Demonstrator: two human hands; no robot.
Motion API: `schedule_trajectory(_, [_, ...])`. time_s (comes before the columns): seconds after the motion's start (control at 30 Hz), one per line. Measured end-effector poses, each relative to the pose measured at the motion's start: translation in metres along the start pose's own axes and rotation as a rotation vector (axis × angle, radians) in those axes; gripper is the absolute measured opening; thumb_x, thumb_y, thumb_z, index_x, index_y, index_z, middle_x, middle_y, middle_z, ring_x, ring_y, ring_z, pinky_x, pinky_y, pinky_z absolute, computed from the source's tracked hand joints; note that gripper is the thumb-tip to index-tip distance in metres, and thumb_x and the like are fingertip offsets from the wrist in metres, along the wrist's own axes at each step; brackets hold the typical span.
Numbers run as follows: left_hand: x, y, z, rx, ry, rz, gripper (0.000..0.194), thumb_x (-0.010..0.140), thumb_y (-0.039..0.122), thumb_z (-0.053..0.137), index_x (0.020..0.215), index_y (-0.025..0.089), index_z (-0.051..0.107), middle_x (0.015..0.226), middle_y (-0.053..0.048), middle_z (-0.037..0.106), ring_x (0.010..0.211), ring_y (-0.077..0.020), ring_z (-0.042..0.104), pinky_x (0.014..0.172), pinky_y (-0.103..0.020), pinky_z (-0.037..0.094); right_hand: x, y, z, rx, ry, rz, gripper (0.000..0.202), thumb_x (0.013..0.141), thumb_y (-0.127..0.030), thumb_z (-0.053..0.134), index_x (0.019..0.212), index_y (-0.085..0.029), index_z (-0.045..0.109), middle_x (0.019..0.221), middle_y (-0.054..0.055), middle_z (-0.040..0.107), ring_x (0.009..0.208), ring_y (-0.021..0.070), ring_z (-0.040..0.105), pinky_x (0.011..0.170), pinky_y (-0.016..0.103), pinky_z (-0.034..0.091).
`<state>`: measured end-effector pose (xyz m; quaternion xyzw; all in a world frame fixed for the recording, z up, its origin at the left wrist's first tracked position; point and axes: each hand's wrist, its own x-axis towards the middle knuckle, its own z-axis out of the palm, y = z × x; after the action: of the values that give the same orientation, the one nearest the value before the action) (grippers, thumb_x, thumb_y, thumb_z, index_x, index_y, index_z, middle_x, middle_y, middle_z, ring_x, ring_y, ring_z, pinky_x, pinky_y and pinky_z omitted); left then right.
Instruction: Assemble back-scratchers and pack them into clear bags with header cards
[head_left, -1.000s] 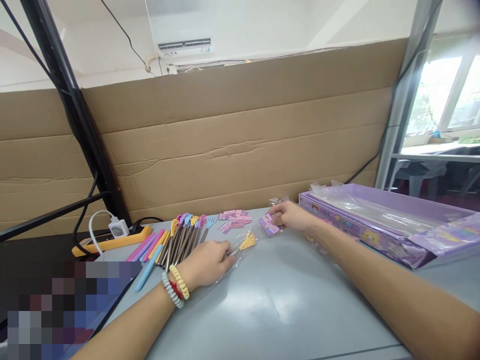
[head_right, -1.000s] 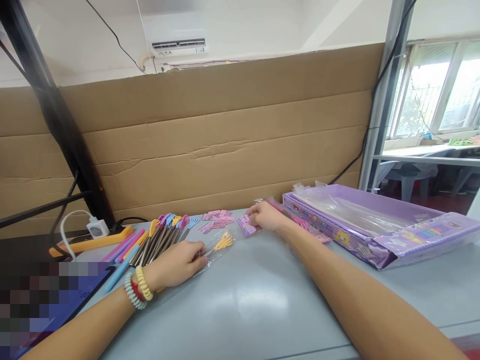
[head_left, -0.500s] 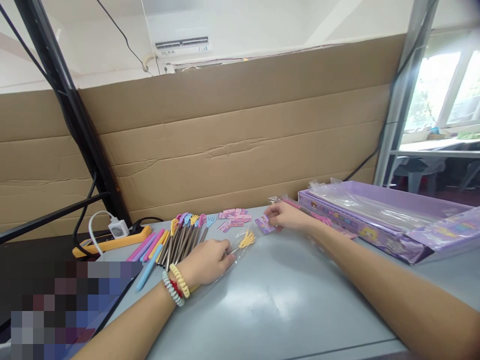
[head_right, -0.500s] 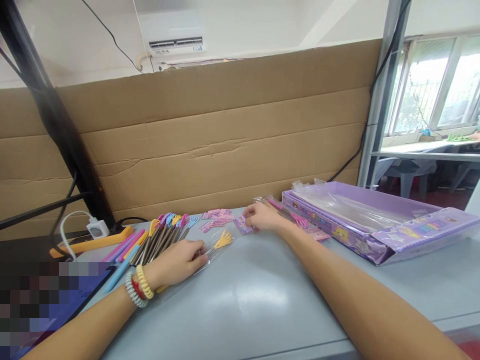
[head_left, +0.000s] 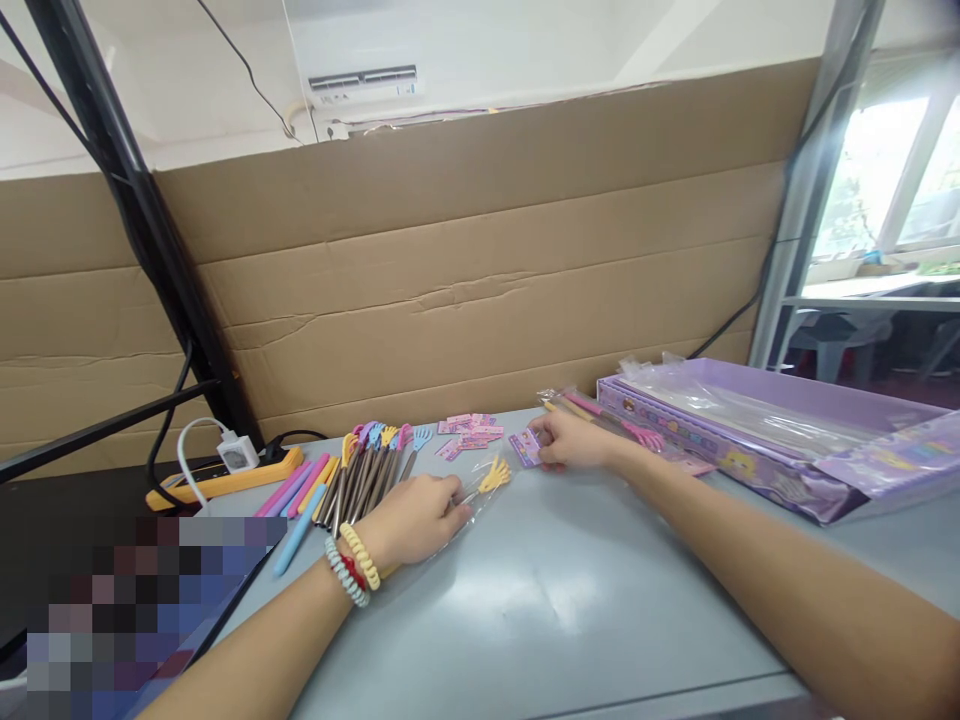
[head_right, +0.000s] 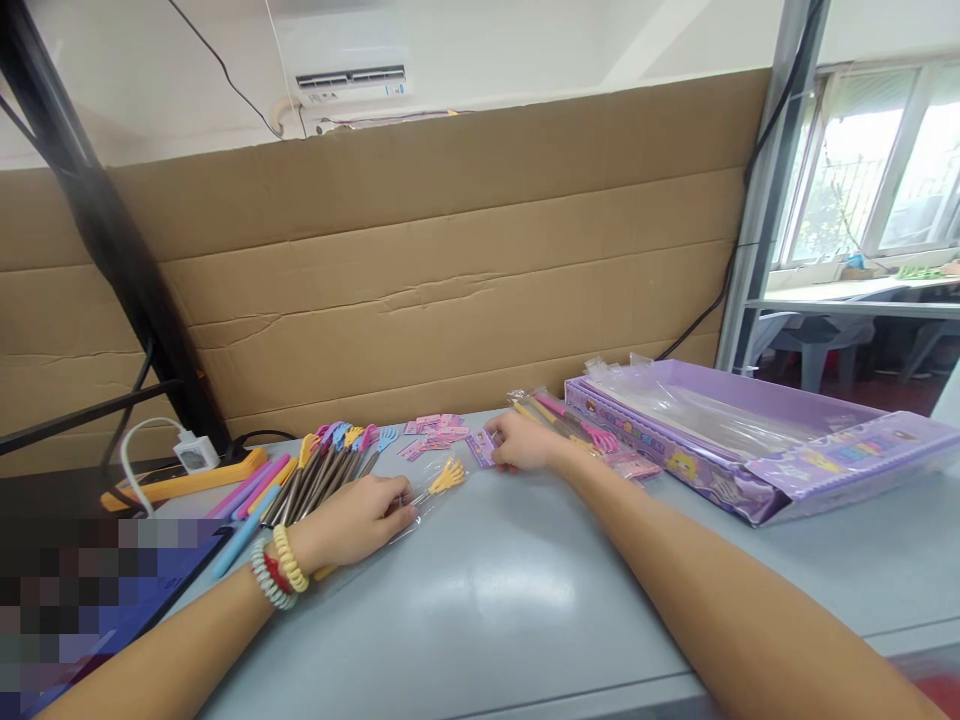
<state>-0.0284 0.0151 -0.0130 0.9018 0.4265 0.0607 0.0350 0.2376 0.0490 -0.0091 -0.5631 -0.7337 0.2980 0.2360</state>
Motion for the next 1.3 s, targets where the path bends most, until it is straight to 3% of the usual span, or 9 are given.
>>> schedule_trajectory(0.1, [0.001,0.000,0.000,-0.003,0.001,0.006,0.025,0.088,0.041,0.039,0.084,0.022,0.054,0.079,-0.004,0.065,0.067,-0.0187,0.057,0.058,-0.028,0.034,-0.001,-0.002,0.003,-0.068,0.050,-0.002,0.019,0.058,-0.005,0.051,0.074,-0.016,0.056,0.054,-0.003,0.058,0.049,0.0104,0.054,0.044,0.018,0.039])
schedule_trajectory(0.27, [0.002,0.002,-0.002,0.013,-0.007,-0.002,0.026,0.088,0.040,0.039,0.083,0.021,0.054,0.079,-0.005,0.065,0.066,-0.0186,0.057,0.057,-0.029,0.035,0.000,-0.003,0.001,-0.060,0.099,0.039,0.022,0.060,-0.009,0.056,0.081,-0.015,0.058,0.055,-0.001,0.062,0.048,0.0127,0.057,0.045,0.020,0.041])
schedule_trajectory(0.53, [0.000,0.002,-0.002,0.043,-0.003,0.002,0.026,0.088,0.040,0.039,0.083,0.020,0.055,0.078,-0.005,0.065,0.067,-0.0190,0.058,0.057,-0.029,0.035,0.000,-0.001,0.000,0.011,0.129,-0.020,0.018,0.061,-0.022,0.062,0.077,-0.014,0.059,0.056,0.000,0.061,0.048,0.0120,0.053,0.043,0.021,0.040])
schedule_trajectory(0.7, [0.000,0.002,-0.002,0.041,-0.005,0.006,0.026,0.088,0.040,0.039,0.083,0.020,0.056,0.078,-0.005,0.065,0.066,-0.0187,0.058,0.057,-0.029,0.035,0.001,0.001,-0.001,0.004,0.155,-0.056,0.022,0.061,-0.017,0.050,0.078,-0.014,0.063,0.060,0.001,0.062,0.051,0.0115,0.053,0.043,0.021,0.038])
schedule_trajectory(0.97, [0.000,0.002,-0.003,0.059,-0.005,0.008,0.027,0.089,0.040,0.038,0.083,0.021,0.056,0.079,-0.005,0.066,0.065,-0.0184,0.058,0.056,-0.029,0.034,0.000,0.000,-0.001,-0.085,0.185,-0.049,0.025,0.060,-0.015,0.051,0.081,-0.014,0.065,0.061,0.001,0.066,0.055,0.0125,0.055,0.046,0.021,0.036])
schedule_trajectory(1.3, [0.000,0.004,-0.004,0.054,-0.008,0.007,0.026,0.088,0.039,0.039,0.082,0.020,0.055,0.077,-0.004,0.065,0.064,-0.0179,0.058,0.055,-0.029,0.033,0.002,-0.003,0.010,-0.302,0.381,-0.025,0.017,0.063,-0.013,0.054,0.076,-0.015,0.065,0.075,0.004,0.070,0.069,0.0151,0.061,0.057,0.023,0.037])
